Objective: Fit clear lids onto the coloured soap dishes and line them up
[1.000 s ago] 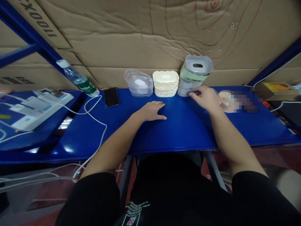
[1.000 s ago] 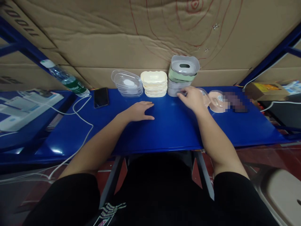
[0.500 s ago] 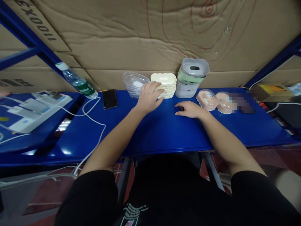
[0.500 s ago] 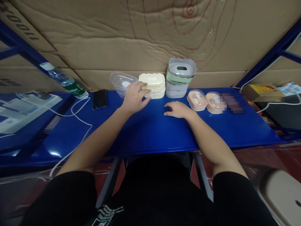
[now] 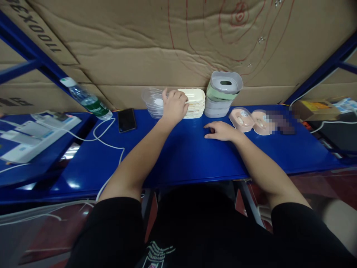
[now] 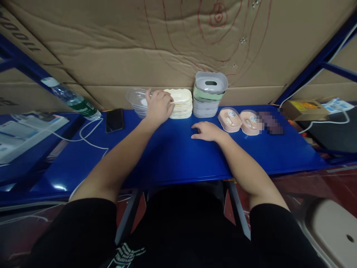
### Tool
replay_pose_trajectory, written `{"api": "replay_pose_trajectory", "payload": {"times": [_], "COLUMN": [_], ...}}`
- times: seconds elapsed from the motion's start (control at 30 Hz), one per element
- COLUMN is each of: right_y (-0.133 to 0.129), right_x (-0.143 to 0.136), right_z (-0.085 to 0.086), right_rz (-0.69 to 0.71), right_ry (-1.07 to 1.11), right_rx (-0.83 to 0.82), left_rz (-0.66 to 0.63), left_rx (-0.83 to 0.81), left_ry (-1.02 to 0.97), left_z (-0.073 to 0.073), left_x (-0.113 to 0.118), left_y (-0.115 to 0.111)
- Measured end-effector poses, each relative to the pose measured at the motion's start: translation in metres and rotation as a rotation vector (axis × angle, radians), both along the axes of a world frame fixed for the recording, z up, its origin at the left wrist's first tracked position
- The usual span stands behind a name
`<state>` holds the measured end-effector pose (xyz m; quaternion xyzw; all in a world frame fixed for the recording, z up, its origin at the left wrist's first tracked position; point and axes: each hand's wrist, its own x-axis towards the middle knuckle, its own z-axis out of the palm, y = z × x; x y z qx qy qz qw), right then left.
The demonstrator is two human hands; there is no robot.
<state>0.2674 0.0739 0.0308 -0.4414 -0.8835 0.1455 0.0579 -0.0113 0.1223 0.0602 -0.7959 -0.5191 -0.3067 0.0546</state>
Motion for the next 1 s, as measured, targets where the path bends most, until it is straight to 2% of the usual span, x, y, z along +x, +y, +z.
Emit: {"api": "replay_pose_trajectory", "payload": {"times": [0.2,0.3,0.43,0.57,0.63,0.7,0.83,0.93,1.0], "right_y": [-0.002,-0.002,-0.001,-0.004,-0.008,-0.012,-0.017,-0.013,-0.010], "right_x": [0.001,0.001,0.000,-0.001,0.000,0.001,0.002,0.000,-0.001], "right_z": [0.002,0.002,-0.001,0.001,0.004,0.006,0.009,0.007,0.004], "right_rz": [-0.017,-0.021,-0.021,-0.119,-0.180,-0.217,-0.154,-0.131,-0.111], "right_ry": [0.006,0.030,0.214,0.440,0.482,0.474,0.439,0.405,0.351], "right_rx": [-0.015,-0.029,0.052,0.189,0.232,0.269,0.318,0.221,0.113], "left_rz": [-0.050,-0.047,-0.037,-0.059,-0.085,-0.122,-0.244,-0.309,-0.304], "left_rx": [0.024,0.073,0.153,0.143,0.075,-0.066,-0.398,-0.546,-0.604], "left_ry": [0.000,-0.036,-0.140,-0.277,-0.394,-0.566,-0.773,-0.769,-0.653], "left_z": [0.008,0.013,0.013,-0.006,-0.021,-0.036,-0.054,-0.057,-0.057], "left_x": [-0.005,-0.007,0.000,0.012,0.016,0.017,0.015,0.008,0.002], "left_y": [0.010,0.003,-0.029,-0.071,-0.084,-0.088,-0.080,-0.072,-0.070]}}
